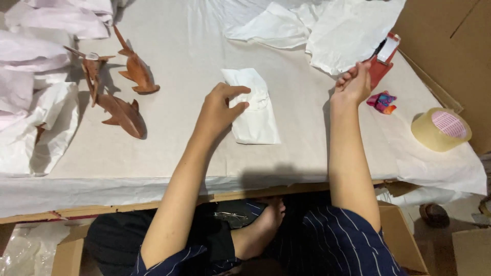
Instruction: Wrapping small wooden fish figurines in white tissue paper for protective packaging.
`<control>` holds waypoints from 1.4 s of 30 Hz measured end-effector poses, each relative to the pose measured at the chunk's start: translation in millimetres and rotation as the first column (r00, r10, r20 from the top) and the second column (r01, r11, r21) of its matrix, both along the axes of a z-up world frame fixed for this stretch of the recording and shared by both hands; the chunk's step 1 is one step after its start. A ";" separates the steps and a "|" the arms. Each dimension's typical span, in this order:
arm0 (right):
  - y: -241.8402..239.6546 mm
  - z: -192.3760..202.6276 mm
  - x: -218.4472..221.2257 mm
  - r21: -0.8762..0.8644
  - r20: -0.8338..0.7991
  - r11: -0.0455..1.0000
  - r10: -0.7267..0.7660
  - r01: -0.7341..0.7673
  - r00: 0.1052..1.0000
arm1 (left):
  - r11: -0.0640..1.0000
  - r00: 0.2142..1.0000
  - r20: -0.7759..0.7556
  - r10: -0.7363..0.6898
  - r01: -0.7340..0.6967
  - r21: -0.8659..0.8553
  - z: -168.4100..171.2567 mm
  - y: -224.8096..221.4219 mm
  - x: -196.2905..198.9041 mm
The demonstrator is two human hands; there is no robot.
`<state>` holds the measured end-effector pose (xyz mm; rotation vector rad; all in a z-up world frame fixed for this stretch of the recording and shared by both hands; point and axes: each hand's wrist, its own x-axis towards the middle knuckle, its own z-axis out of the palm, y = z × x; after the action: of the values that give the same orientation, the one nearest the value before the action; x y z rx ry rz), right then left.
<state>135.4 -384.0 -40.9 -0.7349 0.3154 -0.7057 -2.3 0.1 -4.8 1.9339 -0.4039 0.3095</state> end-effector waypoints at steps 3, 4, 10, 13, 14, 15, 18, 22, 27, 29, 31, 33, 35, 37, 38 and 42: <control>84.6 54.4 -53.2 -0.336 -0.045 0.939 0.056 -0.068 0.997 | 0.998 0.999 -0.037 -0.012 0.015 0.058 8.6 1.5 -5.3; 94.0 53.6 -55.6 -0.335 -0.050 0.939 0.064 -0.077 0.997 | 0.998 0.999 -0.043 -0.005 0.007 0.059 3.9 1.7 -2.3; 130.7 37.1 -59.0 -0.821 -0.114 0.512 0.284 -0.251 0.952 | 0.991 0.990 0.054 0.131 -0.130 -0.029 -5.8 1.8 11.8; 149.0 34.2 -69.1 -0.867 -0.096 0.419 0.389 -0.268 0.916 | 0.982 0.980 0.073 0.186 -0.184 -0.038 -9.2 4.0 16.2; 156.0 38.3 -76.1 -0.880 -0.118 0.378 0.414 -0.288 0.903 | 0.982 0.979 0.076 0.187 -0.184 -0.041 -10.3 3.6 17.8; 162.8 42.5 -83.1 -0.891 -0.140 0.335 0.437 -0.306 0.888 | 0.982 0.979 0.080 0.188 -0.185 -0.045 -11.2 3.1 19.4; 175.5 48.2 -97.0 -0.905 -0.178 0.276 0.449 -0.325 0.876 | 0.985 0.981 0.085 0.172 -0.170 -0.029 -17.8 2.8 23.3; 181.8 46.1 -95.7 -0.887 -0.179 0.300 0.476 -0.351 0.861 | 0.986 0.982 0.098 0.164 -0.162 -0.031 -18.9 3.3 24.9; 177.4 43.0 -92.2 -0.844 -0.184 0.372 0.476 -0.386 0.860 | 0.986 0.983 0.077 0.165 -0.164 -0.029 -17.3 1.5 23.1; 183.8 54.0 -108.2 -0.828 -0.208 0.350 0.535 -0.438 0.819 | 0.986 0.983 0.073 0.167 -0.166 -0.020 -17.3 1.1 22.0; 186.6 56.7 -110.7 -0.811 -0.227 0.325 0.591 -0.486 0.774 | 0.986 0.983 0.071 0.169 -0.168 -0.011 -16.4 1.3 22.5; 185.7 49.6 -101.2 -0.760 -0.296 0.327 0.594 -0.561 0.748 | 0.986 0.984 0.064 0.169 -0.169 -0.008 -16.8 1.5 22.6; 192.1 50.1 -104.4 -0.770 -0.314 0.308 0.579 -0.559 0.753 | 0.986 0.984 0.062 0.169 -0.169 -0.006 -16.3 1.5 22.0; 194.1 46.3 -102.4 -0.778 -0.334 0.289 0.561 -0.558 0.757 | 0.986 0.984 0.057 0.168 -0.168 -0.005 -16.1 0.3 21.0; 193.7 42.7 -98.5 -0.794 -0.337 0.273 0.547 -0.543 0.767 | 0.985 0.984 0.057 0.171 -0.172 0.001 -15.7 -0.1 20.4; 193.0 31.5 -84.7 -0.828 -0.328 0.242 0.524 -0.506 0.786 | 0.985 0.983 0.059 0.172 -0.173 0.021 -15.0 -1.6 18.6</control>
<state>50.7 -191.0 -9.4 -1.7839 -0.4138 -0.1504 16.3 -1.5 -19.8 1.9929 -0.2788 0.4753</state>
